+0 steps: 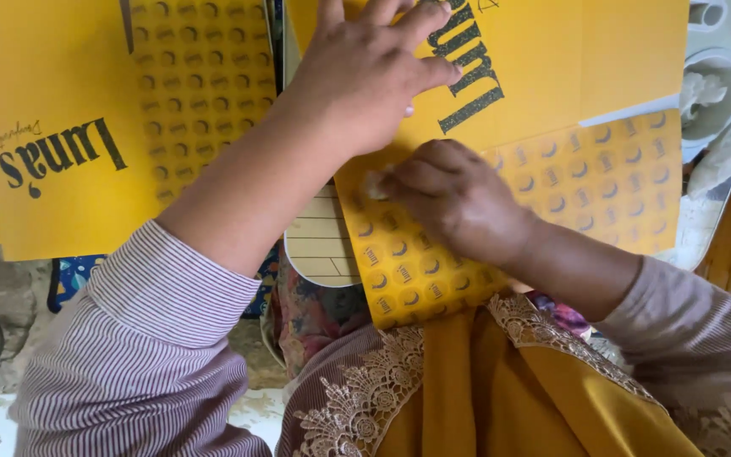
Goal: Applying glue to cardboard box flaps and pressing them together to assemble the boxes.
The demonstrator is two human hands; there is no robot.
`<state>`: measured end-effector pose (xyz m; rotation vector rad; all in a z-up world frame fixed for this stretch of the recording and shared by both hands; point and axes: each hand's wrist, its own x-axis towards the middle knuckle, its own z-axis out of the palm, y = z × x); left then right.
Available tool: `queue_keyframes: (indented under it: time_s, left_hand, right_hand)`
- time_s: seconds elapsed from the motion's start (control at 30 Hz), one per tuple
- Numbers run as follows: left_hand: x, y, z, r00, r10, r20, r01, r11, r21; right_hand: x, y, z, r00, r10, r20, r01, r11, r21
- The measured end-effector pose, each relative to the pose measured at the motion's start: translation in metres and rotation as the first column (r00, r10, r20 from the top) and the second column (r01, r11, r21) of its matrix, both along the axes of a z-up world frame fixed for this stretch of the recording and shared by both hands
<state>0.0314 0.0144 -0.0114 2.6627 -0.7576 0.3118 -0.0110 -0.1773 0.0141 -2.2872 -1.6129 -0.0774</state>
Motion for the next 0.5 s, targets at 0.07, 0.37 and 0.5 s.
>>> queue_keyframes:
  time_s: [0.07, 0.37, 0.5]
  left_hand:
    - [0.003, -0.002, 0.001, 1.0, -0.008, -0.019, 0.009, 1.0, 0.026]
    - [-0.004, 0.001, -0.002, 0.996, -0.026, -0.087, 0.028, 0.999, 0.024]
    - [-0.003, 0.0, 0.004, 0.989, -0.026, -0.146, 0.029, 0.999, 0.014]
  right_hand:
    - [-0.003, 0.014, -0.006, 0.995, 0.059, -0.075, -0.055, 0.997, 0.055]
    - [-0.015, 0.017, -0.015, 0.998, -0.016, 0.056, 0.014, 0.999, 0.041]
    - [-0.007, -0.012, -0.005, 0.99, -0.101, 0.094, 0.095, 0.993, 0.064]
